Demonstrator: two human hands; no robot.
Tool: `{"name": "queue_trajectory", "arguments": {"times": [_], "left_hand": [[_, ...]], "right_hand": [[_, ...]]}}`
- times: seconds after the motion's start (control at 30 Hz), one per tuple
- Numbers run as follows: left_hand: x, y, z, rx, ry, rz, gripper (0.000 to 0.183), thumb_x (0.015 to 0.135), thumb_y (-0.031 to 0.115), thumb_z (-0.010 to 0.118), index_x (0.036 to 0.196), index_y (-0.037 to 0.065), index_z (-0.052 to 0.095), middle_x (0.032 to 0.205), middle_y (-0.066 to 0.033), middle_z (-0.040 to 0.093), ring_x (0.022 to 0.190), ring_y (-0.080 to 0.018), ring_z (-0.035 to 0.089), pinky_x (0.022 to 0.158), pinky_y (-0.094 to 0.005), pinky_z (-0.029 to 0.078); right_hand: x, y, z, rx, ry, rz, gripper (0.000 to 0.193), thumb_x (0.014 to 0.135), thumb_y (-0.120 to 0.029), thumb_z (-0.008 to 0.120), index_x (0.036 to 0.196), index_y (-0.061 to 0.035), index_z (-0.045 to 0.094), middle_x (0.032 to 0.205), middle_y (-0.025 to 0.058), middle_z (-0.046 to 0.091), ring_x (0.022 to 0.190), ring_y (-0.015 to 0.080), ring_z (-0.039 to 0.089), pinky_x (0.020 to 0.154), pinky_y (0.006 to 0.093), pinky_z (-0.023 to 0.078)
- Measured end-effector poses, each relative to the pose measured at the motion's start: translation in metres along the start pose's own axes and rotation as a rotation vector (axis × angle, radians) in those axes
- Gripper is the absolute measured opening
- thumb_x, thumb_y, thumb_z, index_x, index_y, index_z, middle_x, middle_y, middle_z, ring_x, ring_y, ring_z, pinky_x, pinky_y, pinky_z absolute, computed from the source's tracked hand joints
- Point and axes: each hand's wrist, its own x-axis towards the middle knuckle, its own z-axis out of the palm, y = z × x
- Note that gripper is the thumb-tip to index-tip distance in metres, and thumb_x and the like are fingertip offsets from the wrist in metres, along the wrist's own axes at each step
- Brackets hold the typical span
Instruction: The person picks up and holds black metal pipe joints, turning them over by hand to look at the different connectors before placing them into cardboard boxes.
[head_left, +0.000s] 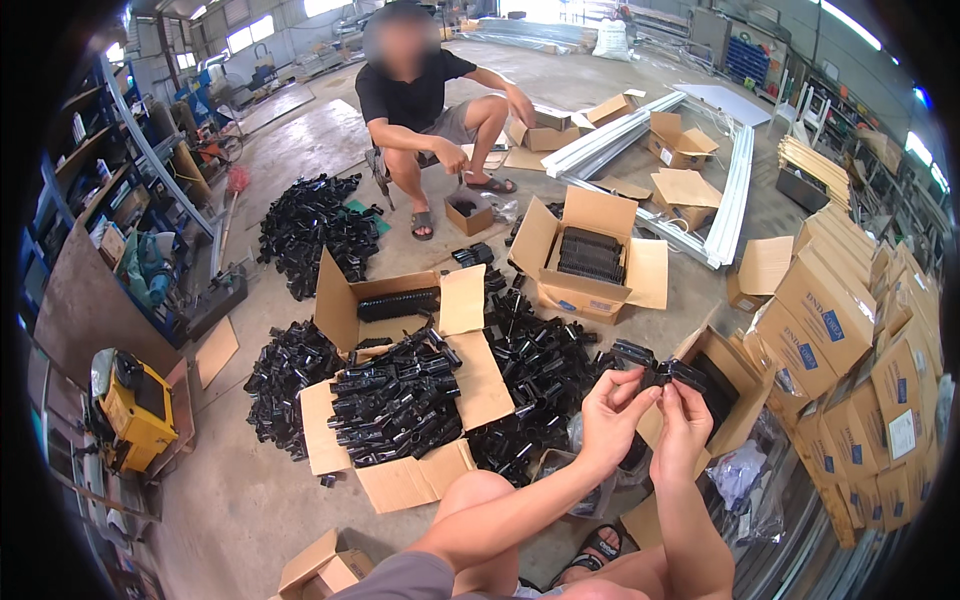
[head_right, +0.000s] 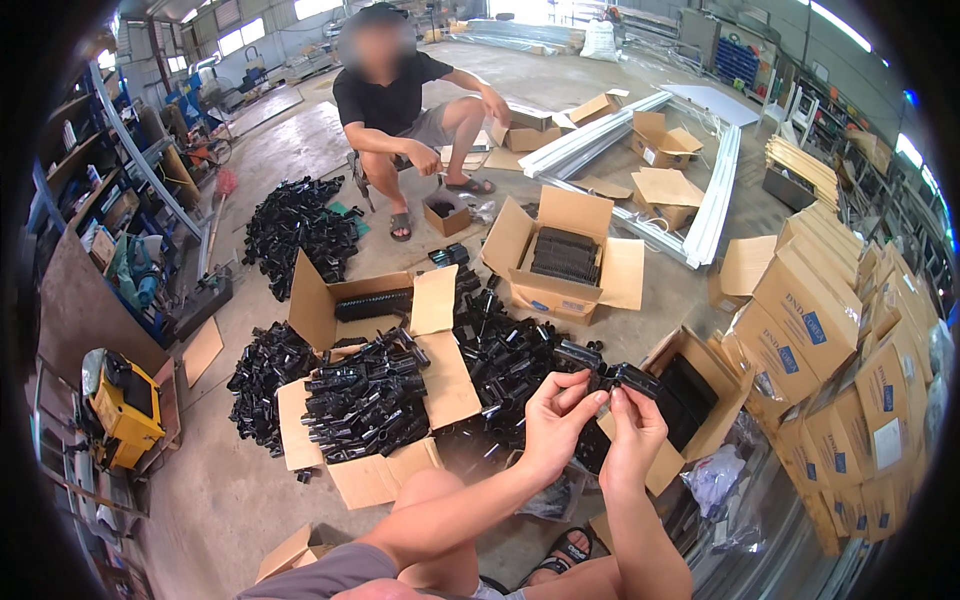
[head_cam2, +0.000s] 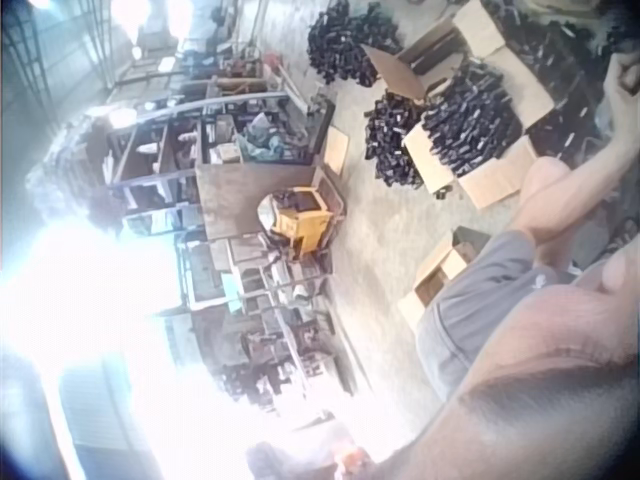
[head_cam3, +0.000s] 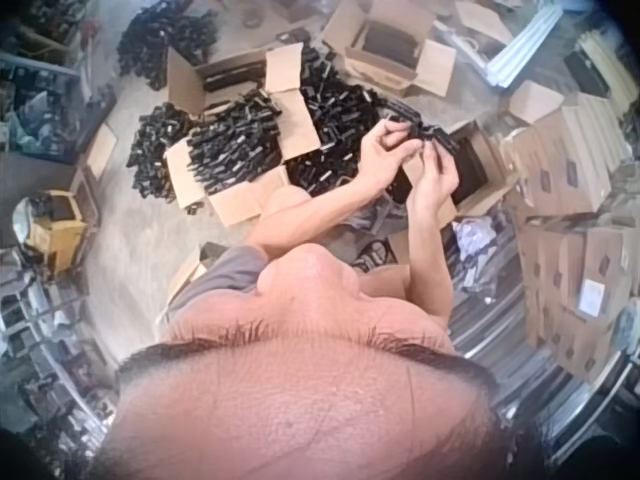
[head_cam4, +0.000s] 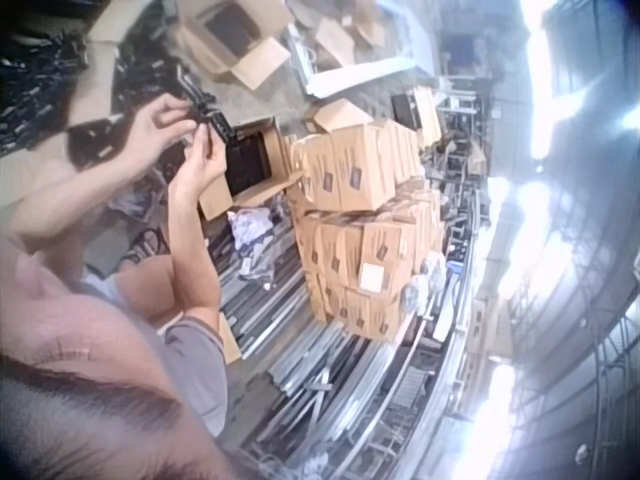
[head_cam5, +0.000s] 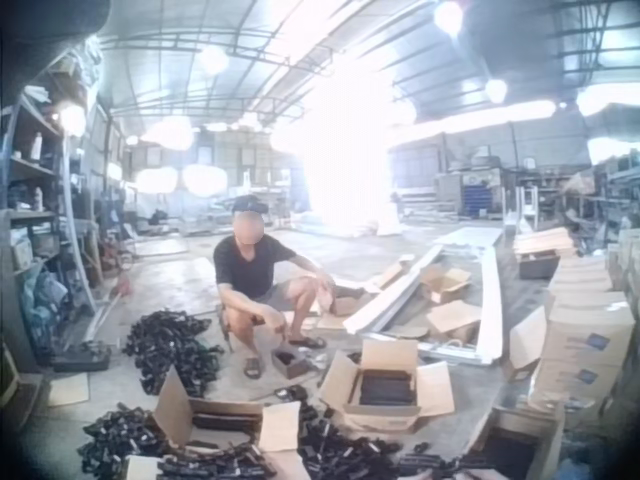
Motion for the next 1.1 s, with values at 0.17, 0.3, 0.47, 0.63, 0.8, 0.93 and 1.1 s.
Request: {"name": "queue_trajectory", "arguments": {"times": [0.17,0.3,0.47,0.63,0.8,0.93,1.1], "left_hand": [[0.0006,-0.0024,-0.0026,0.013,-0.003,0.003,0.026,0.088,-0.005,0.068,0.112,-0.003,0.056,0.107,-0.0115,0.068,0.099,-0.0105,0.063,0.088,-0.024,0.054],[-0.001,-0.001,-0.0023,0.007,0.002,-0.012,0.026,0.088,-0.005,0.068,0.112,-0.002,0.056,0.106,-0.0107,0.068,0.097,-0.0099,0.063,0.086,-0.0235,0.054],[-0.0036,0.0008,0.0015,0.004,0.004,-0.02,0.027,0.088,-0.004,0.069,0.111,-0.002,0.057,0.105,-0.01,0.069,0.096,-0.0085,0.062,0.085,-0.0228,0.051],[-0.0043,-0.0018,0.0036,-0.008,-0.001,-0.012,0.027,0.087,-0.003,0.07,0.111,-0.001,0.058,0.104,-0.0099,0.069,0.095,-0.0079,0.062,0.085,-0.0225,0.049],[-0.0042,-0.0023,0.0031,0.003,0.039,-0.029,0.026,0.088,-0.004,0.07,0.11,-0.002,0.057,0.104,-0.0097,0.069,0.096,-0.0075,0.062,0.084,-0.0215,0.05],[-0.0044,-0.0008,0.0024,0.011,0.026,-0.006,0.026,0.088,-0.004,0.07,0.111,-0.002,0.057,0.103,-0.0085,0.069,0.095,-0.007,0.061,0.083,-0.0212,0.05],[-0.0057,-0.002,0.004,0.026,0.024,0.003,0.026,0.088,-0.004,0.07,0.111,-0.002,0.057,0.1,-0.0066,0.068,0.094,-0.0057,0.061,0.083,-0.0211,0.05]], "right_hand": [[0.0007,-0.0033,0.0017,-0.03,-0.014,0.019,0.019,0.093,-0.004,0.066,0.11,0.0016,0.068,0.103,0.0056,0.069,0.094,0.0108,0.062,0.084,0.0247,0.049],[-0.0014,-0.006,0.0048,-0.045,0.005,0.055,0.018,0.093,-0.006,0.067,0.109,0.0003,0.068,0.102,0.0046,0.069,0.094,0.0099,0.062,0.084,0.0249,0.048],[-0.0016,-0.0087,0.0061,-0.018,0.005,0.083,0.016,0.093,-0.009,0.067,0.108,-0.0023,0.068,0.102,0.0027,0.068,0.092,0.009,0.061,0.083,0.0258,0.048],[-0.0039,-0.0082,0.0056,0.115,0.034,0.109,0.015,0.093,-0.008,0.066,0.108,-0.0034,0.068,0.1,0.0024,0.069,0.09,0.0092,0.062,0.082,0.0263,0.048],[-0.0039,-0.0073,0.0053,0.016,0.015,0.073,0.017,0.094,-0.007,0.065,0.11,-0.0029,0.068,0.101,0.0025,0.069,0.091,0.009,0.062,0.082,0.0256,0.048],[-0.0041,-0.0093,0.0058,-0.011,0.037,0.101,0.017,0.093,-0.007,0.066,0.11,-0.0027,0.068,0.101,0.0022,0.069,0.092,0.0087,0.061,0.082,0.0252,0.048],[-0.0046,-0.0073,0.0071,0.056,0.033,0.085,0.016,0.093,-0.007,0.066,0.109,-0.0031,0.068,0.102,0.0022,0.068,0.091,0.0086,0.061,0.081,0.0255,0.049]]}}
